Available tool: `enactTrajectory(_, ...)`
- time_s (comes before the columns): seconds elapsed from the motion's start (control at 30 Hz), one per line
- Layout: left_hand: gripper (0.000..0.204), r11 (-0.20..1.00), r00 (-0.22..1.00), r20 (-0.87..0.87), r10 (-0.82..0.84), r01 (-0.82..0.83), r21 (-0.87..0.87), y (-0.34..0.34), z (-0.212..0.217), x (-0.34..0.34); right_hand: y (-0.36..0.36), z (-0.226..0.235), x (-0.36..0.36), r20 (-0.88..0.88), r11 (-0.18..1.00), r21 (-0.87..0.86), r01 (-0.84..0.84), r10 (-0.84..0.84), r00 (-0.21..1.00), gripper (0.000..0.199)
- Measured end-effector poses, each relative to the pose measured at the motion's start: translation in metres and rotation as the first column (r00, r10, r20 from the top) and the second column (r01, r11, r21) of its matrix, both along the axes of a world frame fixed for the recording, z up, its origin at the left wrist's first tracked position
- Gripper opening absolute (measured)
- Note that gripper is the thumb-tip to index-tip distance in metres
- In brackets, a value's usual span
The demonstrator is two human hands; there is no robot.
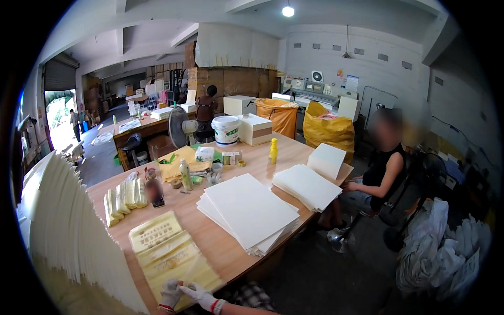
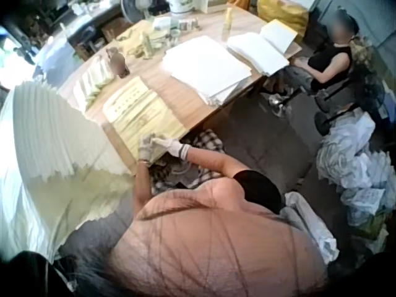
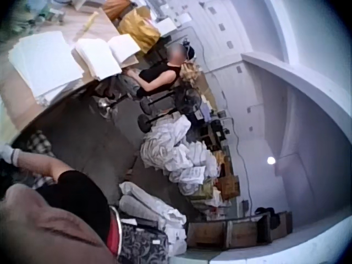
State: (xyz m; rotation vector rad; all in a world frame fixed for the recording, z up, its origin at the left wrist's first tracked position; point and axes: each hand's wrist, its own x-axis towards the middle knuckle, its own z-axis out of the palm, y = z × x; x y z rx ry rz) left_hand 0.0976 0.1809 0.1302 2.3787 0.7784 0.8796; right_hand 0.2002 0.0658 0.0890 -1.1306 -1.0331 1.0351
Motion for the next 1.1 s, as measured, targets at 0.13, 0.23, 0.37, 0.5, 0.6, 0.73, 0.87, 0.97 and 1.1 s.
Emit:
enactTrajectory(0.13, 0.018, 0.989, 0.989, 0.007, 0.146, -0.146, -0.003, 0.033, -0.034, -0.015, 0.034, 0.048, 0.012, 0.074, 0.948, -0.300, 0.108, -0.090, 0.993, 0.036)
enactTrajectory(0.23, 0.017, 0.610, 0.729, 0.603, 0.324, 0.326, -0.722, 0.076, -0.037, -0.026, 0.012, 0.047, 0.065, 0.807, 0.942, -0.105, 0.318, -0.106, 0.581, 0.034)
enactTrajectory(0.37, 0.019, 0.420, 0.698, 0.602, 0.388, 0.447, -0.790, 0.076, 0.003, -0.024, -0.001, 0.078, 0.059, 0.762, 0.741, 0.528, 0.415, -0.629, 0.154, 0.027)
enactTrajectory(0.5, 0.017, 0.502, 0.861, 0.379, 0.339, 0.175, -0.847, 0.045, 0.062, 0.004, 0.027, 0.110, 0.018, 0.553, 0.749, 0.656, 0.098, -0.565, 0.612, 0.031)
enactTrajectory(0.6, 0.018, 0.493, 0.855, 0.483, 0.192, 0.341, -0.800, 0.032, 0.101, 0.023, 0.081, 0.013, 0.026, 0.714, 0.975, 0.148, 0.163, -0.219, 0.664, 0.028)
enactTrajectory(0.73, 0.021, 0.744, 0.978, 0.198, 0.069, 0.082, -0.663, 0.005, 0.172, 0.018, 0.087, 0.001, 0.026, 0.941, 0.997, -0.060, 0.055, 0.038, 0.335, 0.034)
enactTrajectory(0.87, 0.028, 0.988, 0.989, 0.134, 0.067, -0.047, -0.148, -0.002, 0.153, -0.003, 0.028, 0.076, 0.036, 0.645, 0.994, 0.085, -0.072, 0.000, 0.764, 0.029)
enactTrajectory(0.97, 0.037, 0.965, 0.965, 0.215, 0.149, -0.189, 0.183, -0.021, 0.157, -0.012, -0.034, 0.144, 0.095, 0.753, 0.990, 0.139, -0.022, -0.091, 0.652, 0.027)
enactTrajectory(1.1, 0.038, 0.947, 0.941, 0.280, 0.189, -0.250, 0.200, -0.049, 0.172, -0.024, -0.081, 0.205, 0.175, 0.956, 0.940, 0.255, 0.228, -0.280, 0.087, 0.060)
